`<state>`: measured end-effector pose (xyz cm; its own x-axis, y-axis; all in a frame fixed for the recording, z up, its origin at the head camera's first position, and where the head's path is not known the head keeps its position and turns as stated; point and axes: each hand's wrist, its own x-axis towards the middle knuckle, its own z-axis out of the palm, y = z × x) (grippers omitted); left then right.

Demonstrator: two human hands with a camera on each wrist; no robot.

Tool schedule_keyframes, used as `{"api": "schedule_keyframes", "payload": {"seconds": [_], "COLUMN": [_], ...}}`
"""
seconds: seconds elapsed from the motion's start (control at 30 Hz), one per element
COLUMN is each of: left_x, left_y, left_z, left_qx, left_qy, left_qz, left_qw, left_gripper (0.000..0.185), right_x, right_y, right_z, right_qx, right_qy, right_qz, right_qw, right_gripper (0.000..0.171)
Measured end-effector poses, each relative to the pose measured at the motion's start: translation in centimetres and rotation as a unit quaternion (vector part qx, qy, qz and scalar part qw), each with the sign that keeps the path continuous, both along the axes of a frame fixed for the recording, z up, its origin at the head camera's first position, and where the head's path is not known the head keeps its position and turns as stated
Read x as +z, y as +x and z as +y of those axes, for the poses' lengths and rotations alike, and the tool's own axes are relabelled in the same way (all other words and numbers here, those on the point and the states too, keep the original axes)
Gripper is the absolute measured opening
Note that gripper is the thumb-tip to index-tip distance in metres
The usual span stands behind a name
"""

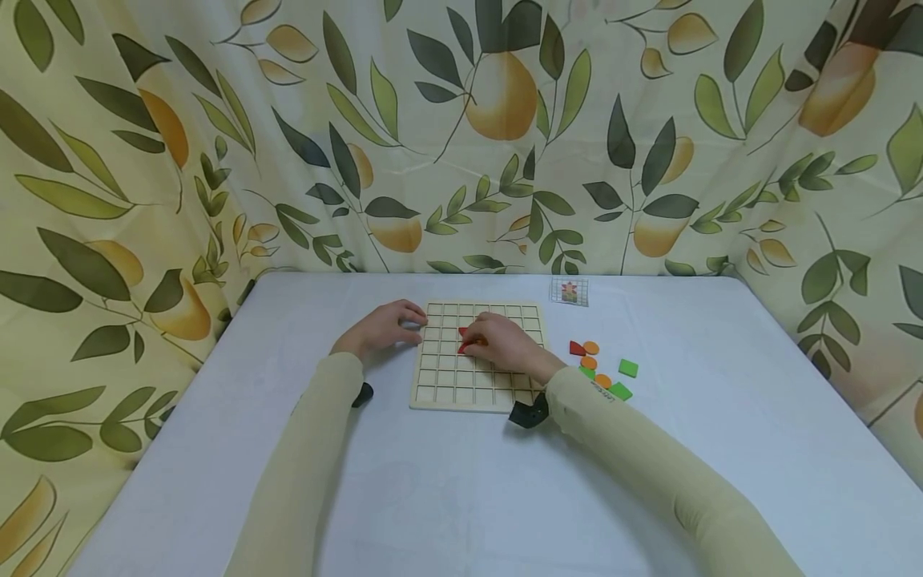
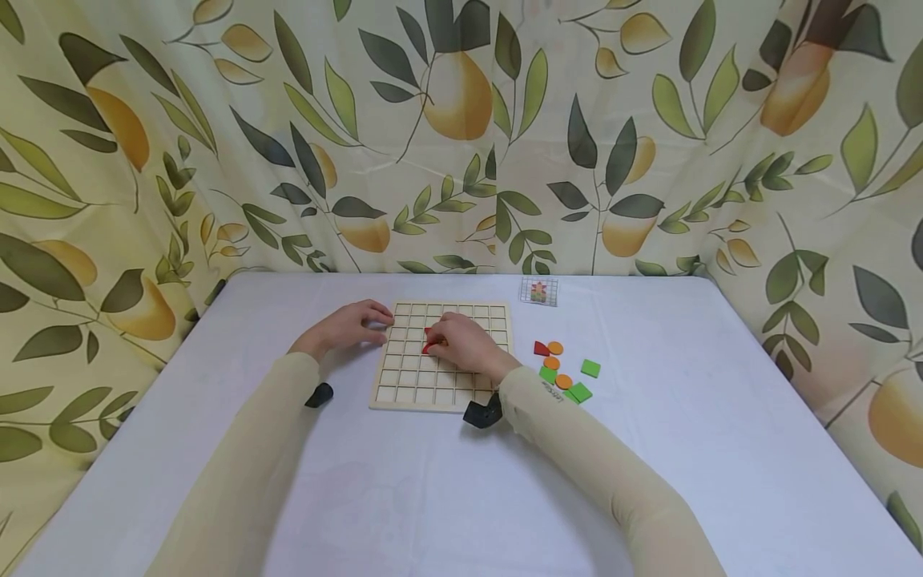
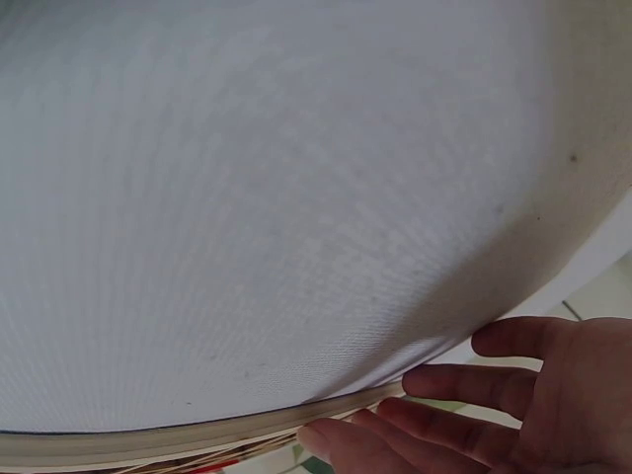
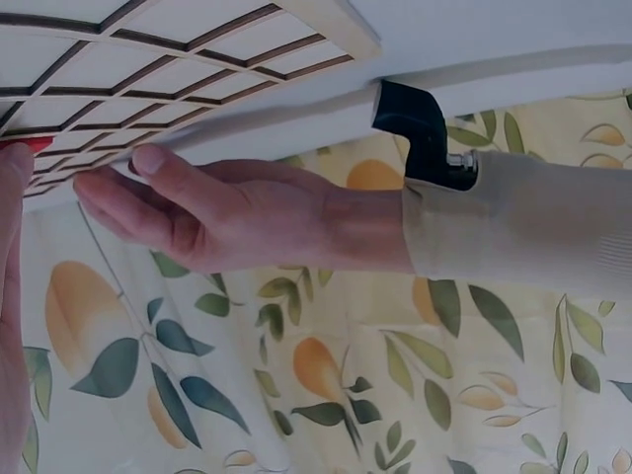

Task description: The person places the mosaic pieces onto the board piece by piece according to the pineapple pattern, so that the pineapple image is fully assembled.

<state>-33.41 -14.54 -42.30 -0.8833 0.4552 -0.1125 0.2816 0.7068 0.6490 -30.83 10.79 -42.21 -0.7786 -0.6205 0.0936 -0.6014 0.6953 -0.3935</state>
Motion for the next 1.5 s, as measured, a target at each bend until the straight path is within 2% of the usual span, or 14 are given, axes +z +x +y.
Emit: {"api": "schedule_keyframes", "payload": {"seconds": [0.33, 0.53, 0.67, 0.8, 1.1, 1.37, 1.5], "left_x": [0.0, -0.2, -0.1, 0.1, -0.2, -0.4, -0.3], "left_y": [0.0, -0.5, -0.4, -0.2, -0.1, 0.0, -0.1], "left_z": [0.0, 0.1, 0.2, 0.2, 0.1, 0.1, 0.0], "left_qx": [0.005, 0.012, 0.027, 0.022, 0.013, 0.005, 0.001], "left_qy": [-0.005, -0.018, -0.015, -0.009, 0.001, 0.005, 0.001], "left_qz": [-0.004, -0.008, -0.019, -0.015, -0.011, -0.002, 0.003], "left_qw": [1.0000, 0.9997, 0.9994, 0.9996, 0.9999, 1.0000, 1.0000], "left_gripper": [0.036, 0.034, 0.034, 0.035, 0.034, 0.035, 0.036], "right_x": [0.2, 0.9, 1.4, 1.5, 1.7, 1.4, 1.1], "right_y": [0.0, 0.2, 0.5, 1.2, 2.7, 3.5, 3.5], "right_z": [0.5, 2.5, 5.3, 8.6, 14.9, 18.6, 19.8], "right_qx": [0.009, -0.056, -0.096, -0.138, -0.205, -0.193, -0.204], "right_qy": [-0.017, -0.055, -0.073, -0.079, -0.046, -0.012, 0.003], "right_qz": [-0.016, -0.023, -0.017, -0.027, -0.059, -0.047, -0.047], "right_qw": [1.000, 0.997, 0.993, 0.987, 0.976, 0.980, 0.978], "right_gripper": [0.017, 0.026, 0.029, 0.034, 0.046, 0.045, 0.044]}}
